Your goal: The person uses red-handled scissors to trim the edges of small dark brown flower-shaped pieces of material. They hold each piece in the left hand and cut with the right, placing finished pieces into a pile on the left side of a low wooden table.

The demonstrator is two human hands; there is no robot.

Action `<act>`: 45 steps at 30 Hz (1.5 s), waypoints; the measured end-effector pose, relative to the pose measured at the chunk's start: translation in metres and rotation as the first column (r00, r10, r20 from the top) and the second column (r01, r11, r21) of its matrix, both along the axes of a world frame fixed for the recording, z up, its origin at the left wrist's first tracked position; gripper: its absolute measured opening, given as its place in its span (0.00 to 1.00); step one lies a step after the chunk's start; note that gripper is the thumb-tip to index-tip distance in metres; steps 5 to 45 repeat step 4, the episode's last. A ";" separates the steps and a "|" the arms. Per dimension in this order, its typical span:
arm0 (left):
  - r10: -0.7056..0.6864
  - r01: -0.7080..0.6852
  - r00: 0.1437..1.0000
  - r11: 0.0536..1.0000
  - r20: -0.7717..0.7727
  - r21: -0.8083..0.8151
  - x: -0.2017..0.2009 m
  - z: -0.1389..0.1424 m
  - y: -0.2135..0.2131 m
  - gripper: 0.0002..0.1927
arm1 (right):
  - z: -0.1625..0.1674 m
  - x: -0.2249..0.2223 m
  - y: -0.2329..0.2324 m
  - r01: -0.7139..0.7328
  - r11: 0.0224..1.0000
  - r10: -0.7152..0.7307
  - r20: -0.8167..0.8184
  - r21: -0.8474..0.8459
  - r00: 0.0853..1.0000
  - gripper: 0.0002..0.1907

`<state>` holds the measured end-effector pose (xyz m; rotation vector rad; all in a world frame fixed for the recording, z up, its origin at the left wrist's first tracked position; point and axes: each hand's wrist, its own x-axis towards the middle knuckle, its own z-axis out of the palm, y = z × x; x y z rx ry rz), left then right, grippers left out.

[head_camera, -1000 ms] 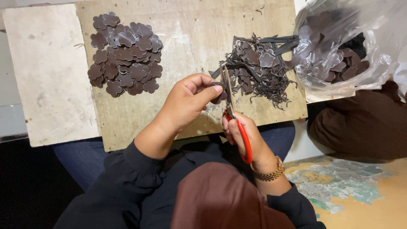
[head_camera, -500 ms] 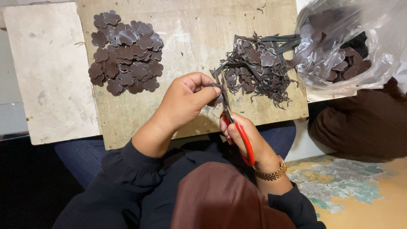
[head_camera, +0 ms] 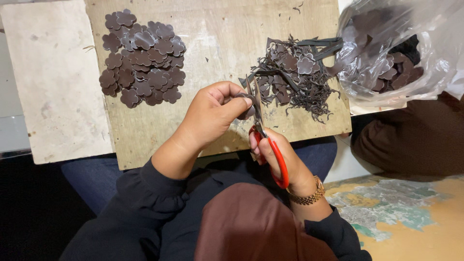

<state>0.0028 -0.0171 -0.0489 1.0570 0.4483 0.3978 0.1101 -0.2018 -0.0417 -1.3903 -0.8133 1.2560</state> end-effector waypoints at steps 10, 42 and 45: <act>-0.006 0.006 1.000 1.000 0.012 -0.003 0.000 -0.001 0.001 0.06 | 0.006 0.002 0.022 0.011 1.000 -0.012 0.025 0.008 1.000 0.31; -0.006 0.006 1.000 1.000 0.012 -0.003 0.000 -0.001 0.001 0.06 | 0.006 0.002 0.022 0.011 1.000 -0.012 0.025 0.008 1.000 0.31; -0.006 0.006 1.000 1.000 0.012 -0.003 0.000 -0.001 0.001 0.06 | 0.006 0.002 0.022 0.011 1.000 -0.012 0.025 0.008 1.000 0.31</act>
